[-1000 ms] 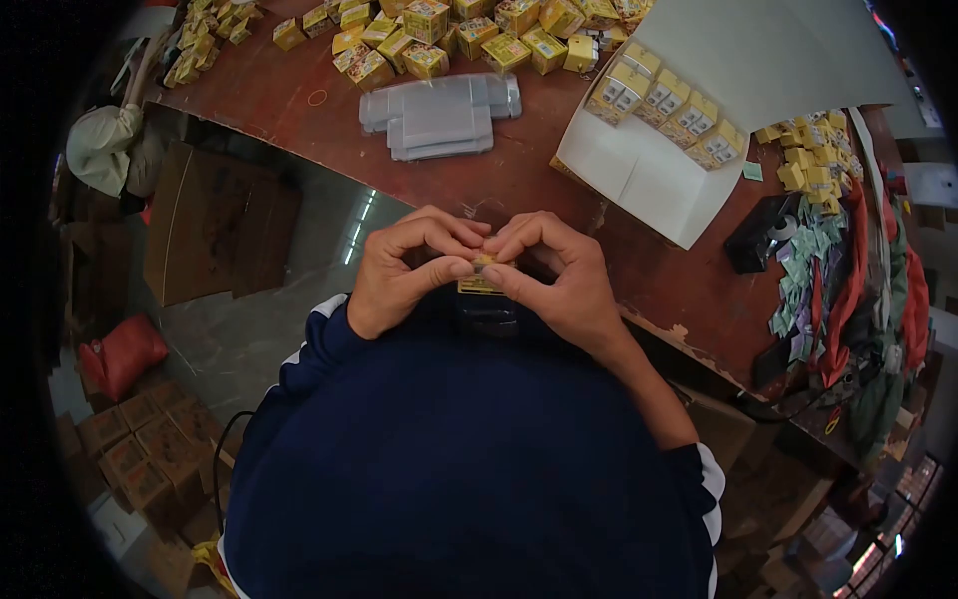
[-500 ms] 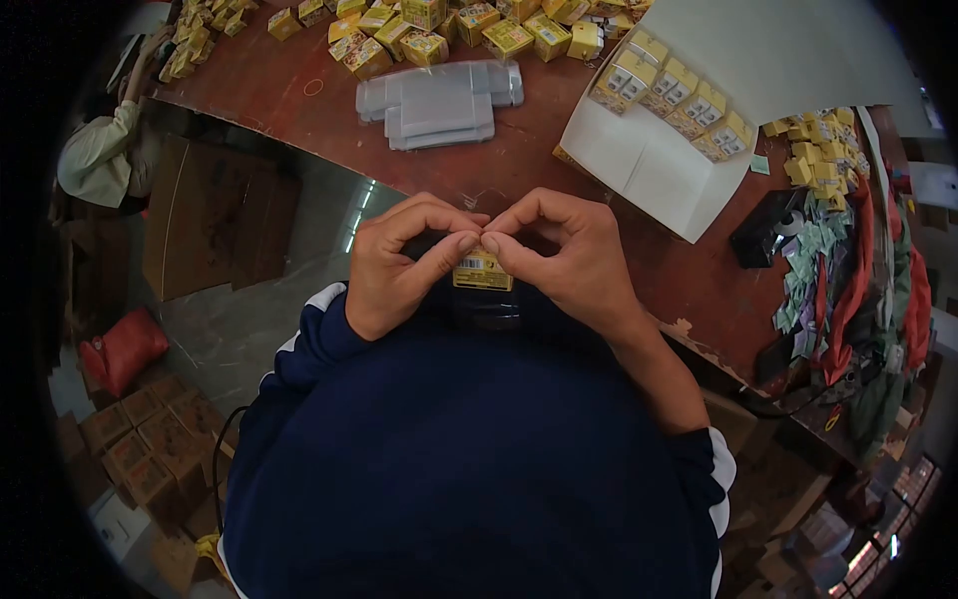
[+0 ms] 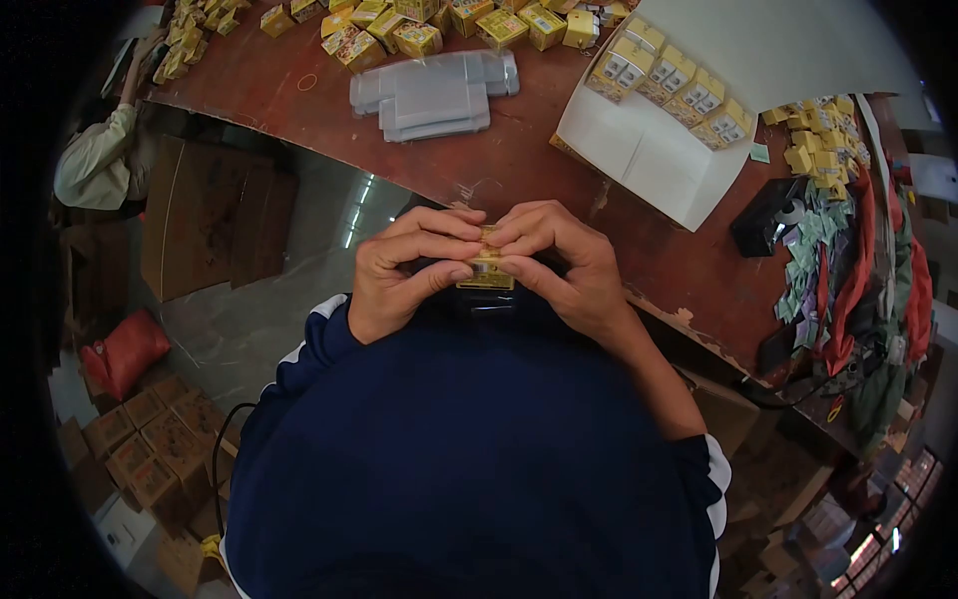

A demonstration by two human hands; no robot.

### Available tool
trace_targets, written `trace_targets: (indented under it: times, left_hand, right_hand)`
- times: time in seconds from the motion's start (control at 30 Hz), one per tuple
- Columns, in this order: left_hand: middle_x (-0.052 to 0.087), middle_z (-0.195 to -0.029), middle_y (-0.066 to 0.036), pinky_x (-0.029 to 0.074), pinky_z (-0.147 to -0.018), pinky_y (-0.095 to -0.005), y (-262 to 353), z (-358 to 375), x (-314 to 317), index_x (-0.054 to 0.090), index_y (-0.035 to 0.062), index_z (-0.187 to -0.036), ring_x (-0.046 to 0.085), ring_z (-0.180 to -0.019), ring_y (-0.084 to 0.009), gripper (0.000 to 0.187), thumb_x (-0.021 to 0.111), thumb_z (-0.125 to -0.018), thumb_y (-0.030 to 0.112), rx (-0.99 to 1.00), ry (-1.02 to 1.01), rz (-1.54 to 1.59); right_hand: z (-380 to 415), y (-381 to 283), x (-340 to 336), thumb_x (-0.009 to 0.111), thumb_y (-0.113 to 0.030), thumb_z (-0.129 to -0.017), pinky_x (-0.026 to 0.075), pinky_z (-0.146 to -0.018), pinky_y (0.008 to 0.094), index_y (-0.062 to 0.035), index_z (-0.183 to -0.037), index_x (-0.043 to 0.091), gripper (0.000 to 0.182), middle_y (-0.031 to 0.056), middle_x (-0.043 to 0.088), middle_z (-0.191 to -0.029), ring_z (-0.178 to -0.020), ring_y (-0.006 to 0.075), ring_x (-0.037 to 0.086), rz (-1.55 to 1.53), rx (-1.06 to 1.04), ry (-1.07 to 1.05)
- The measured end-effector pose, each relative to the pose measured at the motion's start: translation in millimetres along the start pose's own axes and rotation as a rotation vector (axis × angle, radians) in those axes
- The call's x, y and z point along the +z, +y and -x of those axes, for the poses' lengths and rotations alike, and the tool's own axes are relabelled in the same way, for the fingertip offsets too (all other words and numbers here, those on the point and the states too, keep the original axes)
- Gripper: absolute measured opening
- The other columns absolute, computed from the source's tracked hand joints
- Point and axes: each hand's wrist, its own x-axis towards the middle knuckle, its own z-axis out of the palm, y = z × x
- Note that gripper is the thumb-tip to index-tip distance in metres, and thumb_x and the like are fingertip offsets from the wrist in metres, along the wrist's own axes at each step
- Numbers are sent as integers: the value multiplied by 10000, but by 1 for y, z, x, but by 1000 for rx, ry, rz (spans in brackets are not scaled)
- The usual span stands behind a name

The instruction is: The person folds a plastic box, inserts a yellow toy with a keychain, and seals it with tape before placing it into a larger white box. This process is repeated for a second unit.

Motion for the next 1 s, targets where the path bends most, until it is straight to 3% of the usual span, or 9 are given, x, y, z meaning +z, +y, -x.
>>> trace_targets:
  times: [0.13,0.23,0.47,0.53,0.63,0.7,0.83,0.93,1.0]
  left_hand:
    - [521,-1367,-141,514,-986,-343,-1,10,9,663,28,-1203,563,-1230,-233,337,707,-871,-16,-268,-30,370]
    - [468,-1410,-139,502,-995,-326,-7,7,12,614,12,-1248,550,-1236,-222,363,671,-894,-41,-313,-79,511]
    - [492,-1390,-172,482,-1002,-338,-7,-19,13,621,2,-1194,556,-1221,-230,307,639,-897,-73,-162,-163,410]
    - [500,-1383,-195,469,-1009,-349,-5,-35,10,623,12,-1163,560,-1213,-240,285,657,-888,-56,-144,-116,319]
    - [504,-1375,-208,461,-1010,-351,-3,-51,10,618,24,-1130,554,-1219,-250,260,673,-882,-33,-86,-82,355]
    - [502,-1374,-218,457,-1013,-351,-8,-56,11,606,31,-1117,549,-1225,-261,252,678,-881,-22,-82,-110,349]
    - [498,-1377,-216,453,-1020,-364,-19,-60,21,605,36,-1128,544,-1231,-264,263,685,-882,-12,-139,-108,356]
    - [497,-1377,-214,447,-1028,-375,-22,-63,25,605,36,-1128,540,-1236,-268,263,690,-882,-3,-146,-92,358]
    - [498,-1376,-214,444,-1031,-380,-22,-64,25,605,36,-1129,537,-1240,-270,263,691,-883,0,-133,-97,347]
  right_hand:
    - [7,6,0,707,37,-844,496,-957,353,-27,-930,647,124,101,668,-1106,-1129,247,596,16,-65,72]
    - [5,6,2,707,38,-840,500,-943,358,-37,-919,643,127,96,662,-1122,-1128,248,595,79,-66,97]
    - [5,-14,-16,736,6,-803,490,-936,369,-49,-943,643,177,88,648,-1168,-1138,264,583,340,-308,142]
    - [9,-41,-34,684,-41,-876,490,-947,387,-27,-1007,621,146,147,643,-1164,-1130,286,597,579,-223,250]
    - [45,-47,-100,665,-202,-946,516,-725,267,-16,-1074,633,228,82,648,-1071,-951,151,621,171,37,1177]
    - [91,-21,-165,691,-274,-940,483,-647,220,-26,-1126,633,315,55,643,-1035,-890,108,608,240,35,1376]
    - [113,-2,-189,747,-337,-893,505,-719,256,-11,-1167,612,447,65,640,-1050,-914,131,611,444,317,1436]
    - [104,27,-190,845,-484,-729,499,-869,385,57,-1231,529,803,183,618,-1151,-1030,277,616,790,490,1389]
    - [92,29,-185,839,-467,-726,495,-872,407,52,-1190,539,758,192,616,-1122,-1027,314,615,945,597,1383]
